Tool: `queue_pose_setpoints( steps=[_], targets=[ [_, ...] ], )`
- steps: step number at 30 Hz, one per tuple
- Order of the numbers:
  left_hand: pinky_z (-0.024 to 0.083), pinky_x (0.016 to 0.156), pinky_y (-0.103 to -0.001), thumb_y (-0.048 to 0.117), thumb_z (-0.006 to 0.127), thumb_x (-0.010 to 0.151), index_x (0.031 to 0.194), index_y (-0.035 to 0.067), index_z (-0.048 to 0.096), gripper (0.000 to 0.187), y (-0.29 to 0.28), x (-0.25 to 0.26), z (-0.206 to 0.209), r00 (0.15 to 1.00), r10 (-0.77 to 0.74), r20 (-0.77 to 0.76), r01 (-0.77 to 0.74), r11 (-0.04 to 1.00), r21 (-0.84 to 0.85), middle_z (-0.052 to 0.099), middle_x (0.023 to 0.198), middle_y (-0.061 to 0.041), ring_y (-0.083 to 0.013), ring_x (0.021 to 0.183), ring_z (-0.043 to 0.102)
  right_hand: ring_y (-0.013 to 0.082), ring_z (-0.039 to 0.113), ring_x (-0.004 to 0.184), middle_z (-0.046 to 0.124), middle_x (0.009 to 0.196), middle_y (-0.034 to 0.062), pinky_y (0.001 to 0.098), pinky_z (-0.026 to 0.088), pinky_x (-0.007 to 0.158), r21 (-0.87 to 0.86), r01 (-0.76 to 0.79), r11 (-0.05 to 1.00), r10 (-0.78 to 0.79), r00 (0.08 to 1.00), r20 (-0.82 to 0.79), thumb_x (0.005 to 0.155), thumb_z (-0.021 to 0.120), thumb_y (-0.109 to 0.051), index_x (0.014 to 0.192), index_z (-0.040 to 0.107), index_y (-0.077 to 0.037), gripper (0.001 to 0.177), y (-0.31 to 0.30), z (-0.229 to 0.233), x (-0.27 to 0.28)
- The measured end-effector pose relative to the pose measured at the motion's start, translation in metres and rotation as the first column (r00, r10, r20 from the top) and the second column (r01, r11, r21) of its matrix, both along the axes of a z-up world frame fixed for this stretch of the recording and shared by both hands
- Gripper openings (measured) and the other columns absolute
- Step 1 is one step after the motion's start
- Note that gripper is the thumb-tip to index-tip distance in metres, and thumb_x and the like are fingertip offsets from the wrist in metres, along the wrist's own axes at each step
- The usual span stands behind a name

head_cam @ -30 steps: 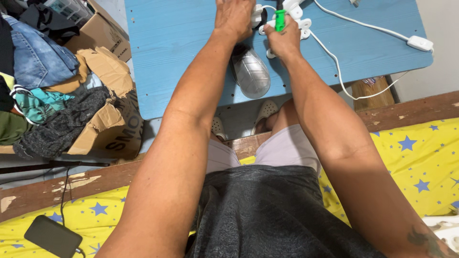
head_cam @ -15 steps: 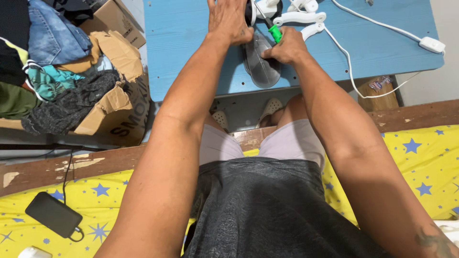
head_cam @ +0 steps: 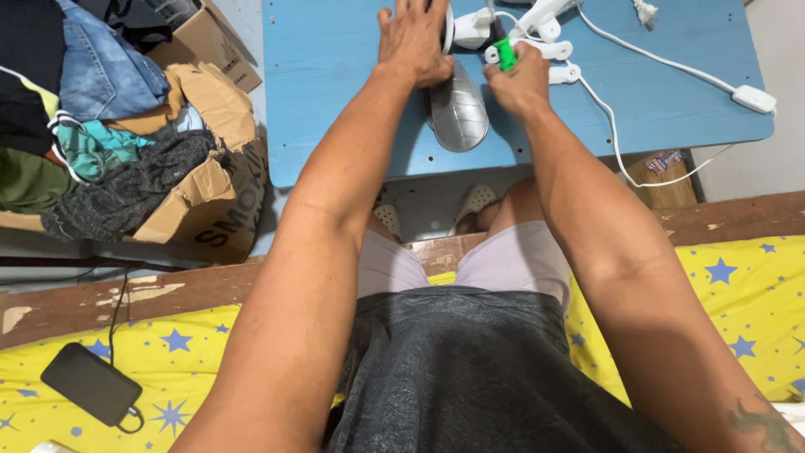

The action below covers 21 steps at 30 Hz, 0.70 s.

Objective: The person uses a green screwdriver to remove screws and disassemble a small white electric fan on a blue table. They remove the fan blades, the front grille, and the rear housing, placing the separated parts on the table.

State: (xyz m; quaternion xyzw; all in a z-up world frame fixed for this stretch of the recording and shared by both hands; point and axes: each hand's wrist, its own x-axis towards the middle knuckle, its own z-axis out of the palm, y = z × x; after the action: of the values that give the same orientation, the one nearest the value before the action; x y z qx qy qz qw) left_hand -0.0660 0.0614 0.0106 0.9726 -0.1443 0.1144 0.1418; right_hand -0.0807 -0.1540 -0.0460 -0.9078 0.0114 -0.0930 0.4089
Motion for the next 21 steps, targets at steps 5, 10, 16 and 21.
queue_pose_setpoints(
  steps=[5, 10, 16, 21],
  targets=[
    [0.029, 0.113, -0.06, 0.02, 0.078, 0.079, 0.13, 0.008, 0.058, 0.056, -0.036, 0.033, -0.018, 0.974, -0.2, 0.106, 0.187, 0.974, 0.126, 0.058, 0.136, -0.012, -0.0307, 0.133, 0.049, 0.0387, 0.069, 0.076, 0.069, 0.082, 0.0196, 0.0487, 0.053, 0.072, -0.048, 0.152, 0.987, -0.128, 0.935, 0.331, 0.08, 0.085, -0.019, 0.085, 0.062, 0.0, 0.03, -0.036, -0.022, 0.017],
    [0.027, 0.106, -0.064, 0.012, 0.075, 0.071, 0.118, 0.008, 0.065, 0.049, -0.087, 0.064, -0.04, 0.964, -0.229, 0.135, 0.198, 0.957, 0.21, 0.065, 0.12, -0.009, -0.0291, 0.127, 0.051, 0.0413, 0.067, 0.078, 0.067, 0.08, 0.0194, 0.0519, 0.05, 0.074, -0.009, 0.236, 0.972, -0.218, 0.91, 0.352, 0.082, 0.08, -0.014, 0.084, 0.055, -0.002, 0.027, -0.075, -0.038, 0.032],
    [0.045, 0.093, -0.056, 0.008, 0.066, 0.09, 0.103, 0.011, 0.073, 0.015, -0.109, 0.098, -0.051, 0.977, -0.181, 0.109, 0.175, 0.982, 0.065, 0.074, 0.102, -0.012, -0.0313, 0.103, 0.068, 0.0438, 0.067, 0.084, 0.069, 0.085, 0.0203, 0.0532, 0.051, 0.076, -0.064, 0.317, 0.946, -0.286, 0.913, 0.291, 0.08, 0.079, -0.01, 0.089, 0.056, -0.002, 0.026, -0.108, -0.042, 0.032],
    [0.053, 0.078, -0.048, 0.007, 0.069, 0.08, 0.1, 0.01, 0.073, 0.021, -0.1, 0.097, -0.048, 0.981, -0.185, 0.051, 0.189, 0.978, -0.087, 0.074, 0.092, -0.015, -0.0333, 0.088, 0.071, 0.0423, 0.07, 0.089, 0.071, 0.093, 0.0203, 0.0505, 0.054, 0.078, -0.192, 0.352, 0.916, -0.338, 0.936, 0.1, 0.075, 0.072, -0.007, 0.096, 0.061, -0.002, 0.024, -0.114, -0.031, 0.023]
  ],
)
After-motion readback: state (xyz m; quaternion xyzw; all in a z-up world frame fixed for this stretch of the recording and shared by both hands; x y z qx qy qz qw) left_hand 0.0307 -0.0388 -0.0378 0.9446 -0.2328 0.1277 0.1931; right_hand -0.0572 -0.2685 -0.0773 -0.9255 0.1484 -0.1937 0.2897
